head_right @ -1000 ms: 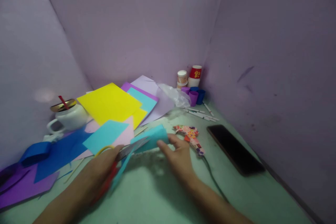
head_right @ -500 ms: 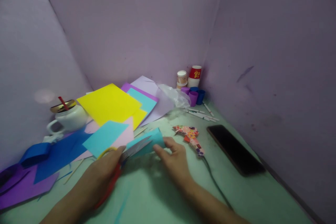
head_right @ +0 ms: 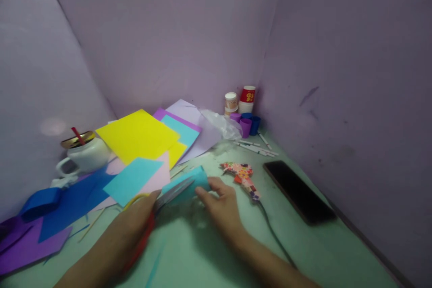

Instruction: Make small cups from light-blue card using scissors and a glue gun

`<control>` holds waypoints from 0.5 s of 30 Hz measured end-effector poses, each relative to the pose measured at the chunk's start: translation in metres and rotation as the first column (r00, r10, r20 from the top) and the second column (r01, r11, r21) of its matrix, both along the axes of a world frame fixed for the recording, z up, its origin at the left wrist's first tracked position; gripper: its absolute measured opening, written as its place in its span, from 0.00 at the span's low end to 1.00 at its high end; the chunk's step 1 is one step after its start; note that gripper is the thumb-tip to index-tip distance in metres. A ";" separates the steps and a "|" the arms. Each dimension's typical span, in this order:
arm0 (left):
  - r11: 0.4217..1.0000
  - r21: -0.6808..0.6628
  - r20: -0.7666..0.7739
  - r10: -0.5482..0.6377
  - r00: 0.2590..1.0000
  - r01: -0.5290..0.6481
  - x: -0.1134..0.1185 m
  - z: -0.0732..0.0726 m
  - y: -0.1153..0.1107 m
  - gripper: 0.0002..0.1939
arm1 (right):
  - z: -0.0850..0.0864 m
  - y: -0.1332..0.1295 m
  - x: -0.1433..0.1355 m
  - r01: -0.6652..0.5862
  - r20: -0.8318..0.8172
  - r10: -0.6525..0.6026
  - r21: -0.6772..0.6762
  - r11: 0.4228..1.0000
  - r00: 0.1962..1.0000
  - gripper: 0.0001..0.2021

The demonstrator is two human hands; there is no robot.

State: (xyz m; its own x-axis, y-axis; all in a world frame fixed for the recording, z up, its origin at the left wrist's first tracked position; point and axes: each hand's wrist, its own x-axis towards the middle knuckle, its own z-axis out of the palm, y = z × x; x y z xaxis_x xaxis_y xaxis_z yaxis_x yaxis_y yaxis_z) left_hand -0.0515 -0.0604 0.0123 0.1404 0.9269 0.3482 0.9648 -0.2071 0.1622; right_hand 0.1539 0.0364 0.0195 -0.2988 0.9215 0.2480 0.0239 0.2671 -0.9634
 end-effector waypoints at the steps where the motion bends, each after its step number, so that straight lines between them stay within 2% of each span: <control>1: 1.000 -0.021 0.002 0.013 1.000 -0.013 0.003 0.002 0.000 0.22 | 0.000 -0.001 0.000 -0.004 0.009 0.004 0.021 1.000 1.000 0.09; 6: 0.999 -0.045 -0.013 0.024 1.000 -0.024 0.009 0.009 0.001 0.18 | 0.000 -0.003 -0.003 -0.014 0.006 0.013 0.049 0.999 1.000 0.08; 15: 0.999 -0.039 -0.126 0.009 0.992 -0.014 0.000 0.002 0.000 0.19 | -0.001 -0.003 -0.003 -0.015 0.007 0.015 0.015 1.000 1.000 0.08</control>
